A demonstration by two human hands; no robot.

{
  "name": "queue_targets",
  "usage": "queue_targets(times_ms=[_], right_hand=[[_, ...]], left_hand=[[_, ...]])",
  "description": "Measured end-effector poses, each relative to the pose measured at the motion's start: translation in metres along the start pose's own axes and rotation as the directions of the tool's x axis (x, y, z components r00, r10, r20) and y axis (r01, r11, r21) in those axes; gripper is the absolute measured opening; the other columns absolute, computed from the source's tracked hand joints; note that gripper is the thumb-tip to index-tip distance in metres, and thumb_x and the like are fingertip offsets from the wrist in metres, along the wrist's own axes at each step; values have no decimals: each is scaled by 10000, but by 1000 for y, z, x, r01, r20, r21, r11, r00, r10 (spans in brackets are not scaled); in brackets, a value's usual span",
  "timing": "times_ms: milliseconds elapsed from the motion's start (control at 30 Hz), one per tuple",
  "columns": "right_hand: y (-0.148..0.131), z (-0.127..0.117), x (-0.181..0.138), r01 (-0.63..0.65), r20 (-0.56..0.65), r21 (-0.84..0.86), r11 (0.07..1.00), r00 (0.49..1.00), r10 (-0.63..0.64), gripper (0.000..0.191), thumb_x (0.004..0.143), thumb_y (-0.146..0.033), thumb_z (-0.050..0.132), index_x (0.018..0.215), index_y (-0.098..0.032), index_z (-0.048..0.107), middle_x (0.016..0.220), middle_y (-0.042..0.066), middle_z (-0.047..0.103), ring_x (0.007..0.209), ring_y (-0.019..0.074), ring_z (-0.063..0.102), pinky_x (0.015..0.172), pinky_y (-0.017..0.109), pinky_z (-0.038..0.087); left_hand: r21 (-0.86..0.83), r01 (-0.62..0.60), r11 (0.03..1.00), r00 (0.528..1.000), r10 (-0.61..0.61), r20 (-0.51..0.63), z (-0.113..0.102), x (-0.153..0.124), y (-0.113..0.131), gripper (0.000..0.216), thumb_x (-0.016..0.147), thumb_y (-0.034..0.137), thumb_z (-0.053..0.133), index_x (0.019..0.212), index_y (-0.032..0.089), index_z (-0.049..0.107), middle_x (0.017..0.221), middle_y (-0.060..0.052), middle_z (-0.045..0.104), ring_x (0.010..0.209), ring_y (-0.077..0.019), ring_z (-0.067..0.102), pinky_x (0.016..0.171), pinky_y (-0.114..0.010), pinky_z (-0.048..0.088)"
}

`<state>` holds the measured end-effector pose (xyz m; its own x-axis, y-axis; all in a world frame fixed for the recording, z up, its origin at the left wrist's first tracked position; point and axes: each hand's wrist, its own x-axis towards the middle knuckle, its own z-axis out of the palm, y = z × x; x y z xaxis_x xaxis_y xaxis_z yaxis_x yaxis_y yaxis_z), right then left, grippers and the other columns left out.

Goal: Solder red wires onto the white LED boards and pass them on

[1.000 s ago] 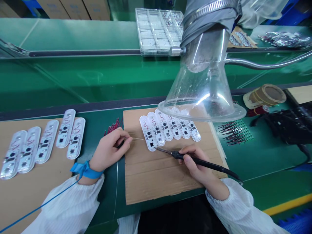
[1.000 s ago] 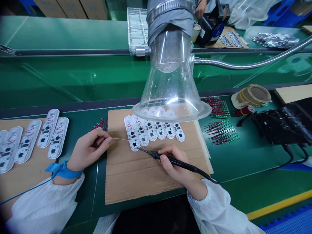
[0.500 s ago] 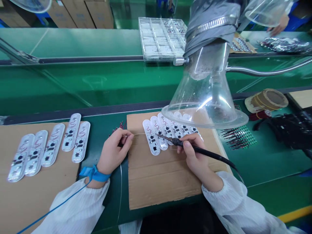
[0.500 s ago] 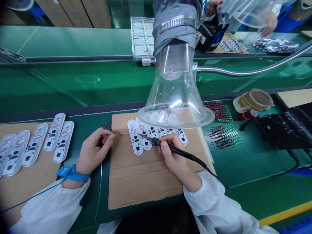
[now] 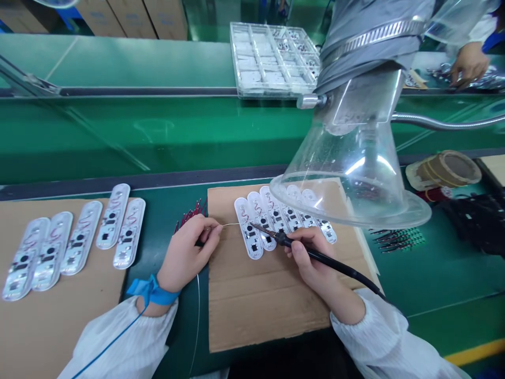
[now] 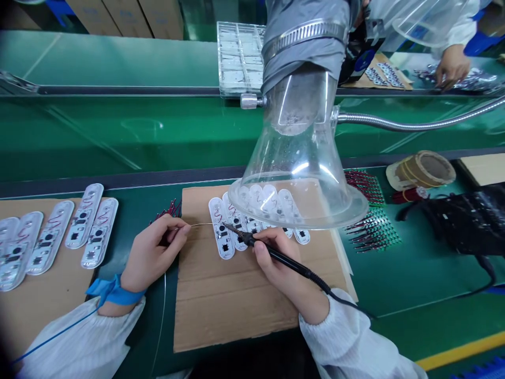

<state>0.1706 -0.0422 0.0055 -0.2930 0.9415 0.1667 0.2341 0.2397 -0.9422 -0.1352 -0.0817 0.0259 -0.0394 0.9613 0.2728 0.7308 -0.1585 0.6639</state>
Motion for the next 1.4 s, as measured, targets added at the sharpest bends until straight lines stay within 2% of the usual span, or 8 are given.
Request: queue_targets(times_ms=[333, 533, 733, 967, 1400], right_hand=[[-8, 2, 6, 43, -19, -101, 994, 999, -46, 277, 1138, -550, 658, 1106, -282, 718, 816, 12, 776, 633, 183, 751, 570, 303, 607], [-9, 1, 7, 65, -18, -89, 994, 998, -67, 267, 1144, -543, 648, 1107, -287, 711, 810, 5, 771, 632, 178, 749, 581, 295, 604], [-8, 0, 8, 38, 2, -94, 995, 999, -38, 290, 1133, -563, 651, 1104, -281, 713, 843, 20, 778, 644, 187, 737, 585, 307, 595], [1, -2, -2, 10, -46, -42, 999, 999, -12, 215, 1136, -502, 675, 1139, -291, 715, 871, 19, 761, 684, 190, 719, 617, 312, 619], [-11, 1, 10, 98, 60, -124, 988, 994, -91, 168, 1133, -454, 683, 1140, -292, 728, 861, 14, 792, 712, 196, 774, 652, 312, 607]], left_hand=[[1, 7, 1000, 1000, -7, 0, 0, -1, 0, 159, 1083, 244, 612, 936, 228, 669, 709, 49, 525, 611, -135, 497, 616, -280, 426], [3, -27, 1000, 1000, 27, 10, 2, -1, 1, 146, 1083, 219, 619, 945, 227, 669, 720, 49, 541, 618, -134, 498, 622, -278, 435], [5, 2, 1000, 999, -2, 48, 2, -1, 3, 167, 1081, 257, 609, 934, 233, 683, 731, 27, 588, 641, -152, 528, 639, -294, 461], [1, -24, 1000, 999, 24, -27, -2, -1, -1, 137, 1065, 232, 624, 935, 229, 667, 709, 50, 540, 605, -133, 488, 615, -282, 430], [35, -93, 995, 996, 93, -5, -1, 1, -1, 147, 1076, 180, 626, 940, 226, 660, 719, 58, 536, 617, -132, 512, 604, -268, 414]])
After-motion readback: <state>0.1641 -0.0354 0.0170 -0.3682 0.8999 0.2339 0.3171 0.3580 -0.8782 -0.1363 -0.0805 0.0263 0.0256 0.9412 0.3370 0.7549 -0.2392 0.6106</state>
